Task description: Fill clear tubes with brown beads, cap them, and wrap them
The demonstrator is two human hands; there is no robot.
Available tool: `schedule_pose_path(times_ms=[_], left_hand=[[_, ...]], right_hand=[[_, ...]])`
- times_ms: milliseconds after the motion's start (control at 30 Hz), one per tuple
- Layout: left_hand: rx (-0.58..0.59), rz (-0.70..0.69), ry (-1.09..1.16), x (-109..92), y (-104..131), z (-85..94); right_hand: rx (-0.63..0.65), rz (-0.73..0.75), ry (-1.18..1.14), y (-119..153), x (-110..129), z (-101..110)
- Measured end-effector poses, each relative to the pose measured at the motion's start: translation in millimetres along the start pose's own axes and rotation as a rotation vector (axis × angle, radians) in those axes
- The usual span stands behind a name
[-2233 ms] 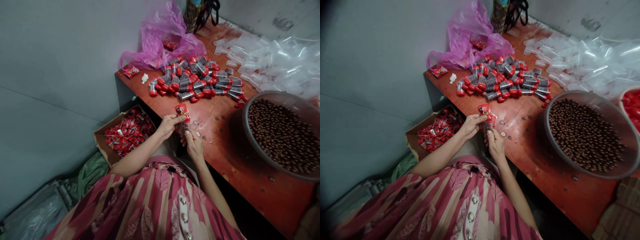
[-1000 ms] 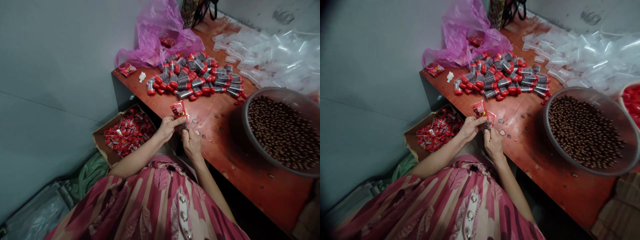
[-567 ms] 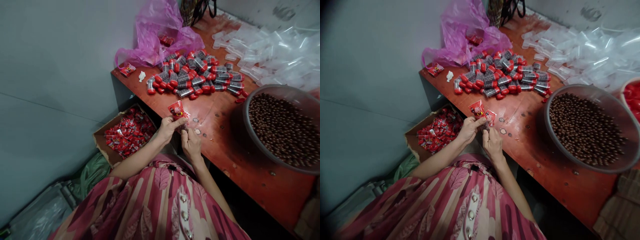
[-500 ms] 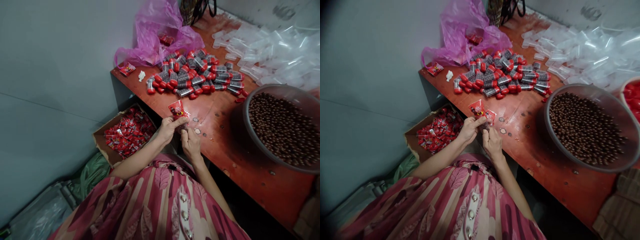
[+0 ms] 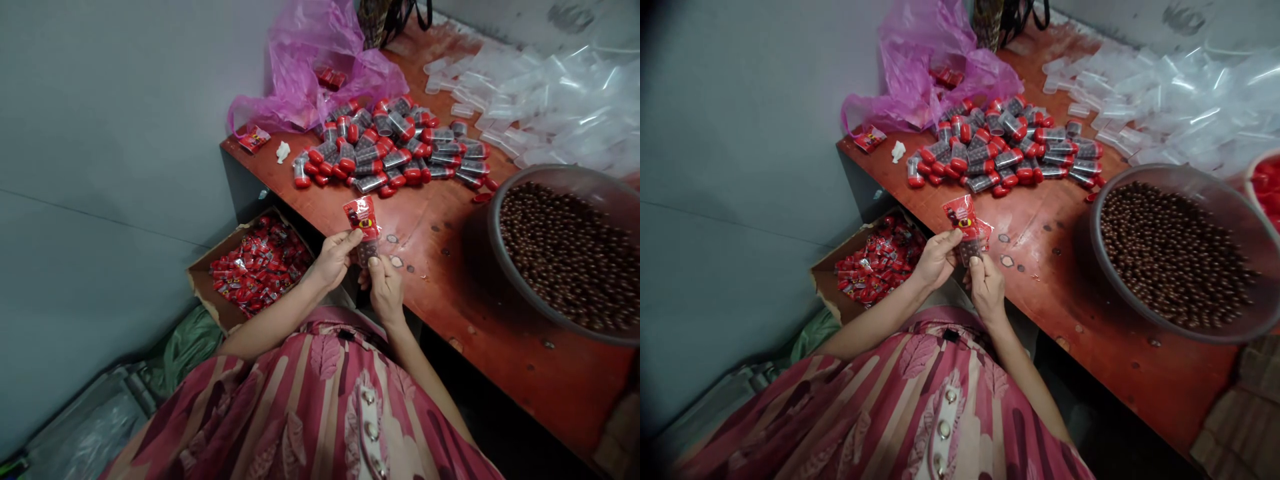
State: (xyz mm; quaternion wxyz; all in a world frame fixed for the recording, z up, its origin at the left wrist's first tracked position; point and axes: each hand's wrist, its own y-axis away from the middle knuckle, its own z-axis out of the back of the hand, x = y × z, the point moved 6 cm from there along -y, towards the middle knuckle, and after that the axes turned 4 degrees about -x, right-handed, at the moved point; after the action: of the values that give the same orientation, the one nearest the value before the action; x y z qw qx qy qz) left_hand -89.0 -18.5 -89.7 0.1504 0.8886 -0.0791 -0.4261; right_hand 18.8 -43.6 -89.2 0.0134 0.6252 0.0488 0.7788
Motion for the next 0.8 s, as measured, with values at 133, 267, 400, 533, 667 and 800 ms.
schedule_pose_path(times_ms=[133,267,400,533,667,800], left_hand=[[-0.081,-0.045,-0.092,6.8,5.6,-1.3],[-0.060,-0.049,-0.216,10.7,11.8,0.6],[-0.106,-0.096,-0.178,5.7,5.9,8.9],[-0.157,-0.076,0.021,4.8,-4.9,12.5],[-0.061,0.023,0.060,10.1,-4.5,6.2],[0.031,0.095,-0.019,17.1,5.4,2.6]], right_hand=[[-0.018,-0.095,-0.131,0.0,-7.9,-3.9],[0.004,-0.161,-0.295,0.0,-12.2,-9.1],[-0.017,-0.058,-0.017,-0.4,-4.4,-2.5],[-0.075,0.198,0.400,1.8,9.7,2.2],[-0.039,0.179,0.379,4.7,6.4,-0.5],[-0.031,0.049,0.161,5.0,-2.0,-1.9]])
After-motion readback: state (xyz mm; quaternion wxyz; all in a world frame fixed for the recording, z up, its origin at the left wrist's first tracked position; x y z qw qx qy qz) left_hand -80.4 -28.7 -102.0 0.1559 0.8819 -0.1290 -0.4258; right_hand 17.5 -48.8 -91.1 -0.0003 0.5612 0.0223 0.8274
